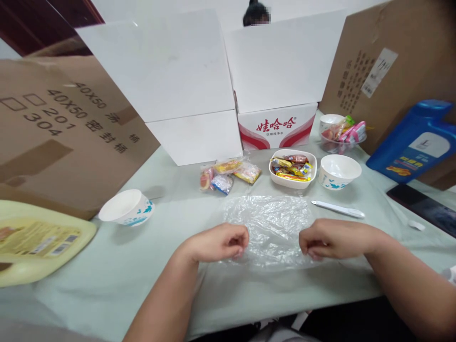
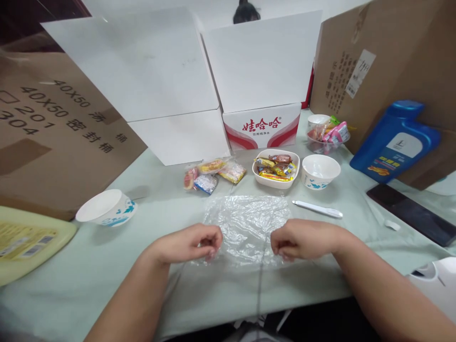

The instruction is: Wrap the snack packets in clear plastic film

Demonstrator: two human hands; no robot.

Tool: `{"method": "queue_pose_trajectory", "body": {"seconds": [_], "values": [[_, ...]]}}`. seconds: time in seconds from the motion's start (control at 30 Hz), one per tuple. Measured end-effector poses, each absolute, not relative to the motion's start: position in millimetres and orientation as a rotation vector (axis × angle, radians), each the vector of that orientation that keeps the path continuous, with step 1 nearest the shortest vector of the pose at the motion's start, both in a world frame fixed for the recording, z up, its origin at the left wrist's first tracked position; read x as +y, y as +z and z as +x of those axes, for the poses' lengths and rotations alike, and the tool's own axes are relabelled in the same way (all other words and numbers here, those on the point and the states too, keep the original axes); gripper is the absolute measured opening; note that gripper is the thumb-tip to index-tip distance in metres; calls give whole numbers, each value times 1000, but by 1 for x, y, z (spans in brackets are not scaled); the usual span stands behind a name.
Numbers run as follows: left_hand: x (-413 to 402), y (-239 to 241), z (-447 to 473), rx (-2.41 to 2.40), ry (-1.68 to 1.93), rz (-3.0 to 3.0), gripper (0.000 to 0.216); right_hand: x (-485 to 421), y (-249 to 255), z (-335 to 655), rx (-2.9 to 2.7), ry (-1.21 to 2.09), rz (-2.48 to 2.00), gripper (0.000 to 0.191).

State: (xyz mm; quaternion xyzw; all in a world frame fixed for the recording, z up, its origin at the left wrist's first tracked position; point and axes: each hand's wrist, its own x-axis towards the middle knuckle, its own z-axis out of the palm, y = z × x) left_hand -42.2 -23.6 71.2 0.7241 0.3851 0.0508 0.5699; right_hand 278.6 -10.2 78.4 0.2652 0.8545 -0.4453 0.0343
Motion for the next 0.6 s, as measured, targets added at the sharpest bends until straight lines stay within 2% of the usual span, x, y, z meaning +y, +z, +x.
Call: {"method": "queue_pose_trajectory", "body": {"seconds": [0.13,0.2,0.27,0.43,0.6], "values": [[-2,52,-45,1047,641,1551,24,14,60,276,2731,-1499,1266,18],[10,42,-47,1136,896,1490,32,26,46,272,2789,-1387,1655,21],[20,32,-48,1202,1057,1429,38,37,34,267,2802,-1118,1961,23],[41,9,-43,1360,1184,1394,36,52,14,257,2741,-395,2096,22],[50,-2,-46,1667,1026,1692,27,54,5,255,2672,-154,2026,24]]}}
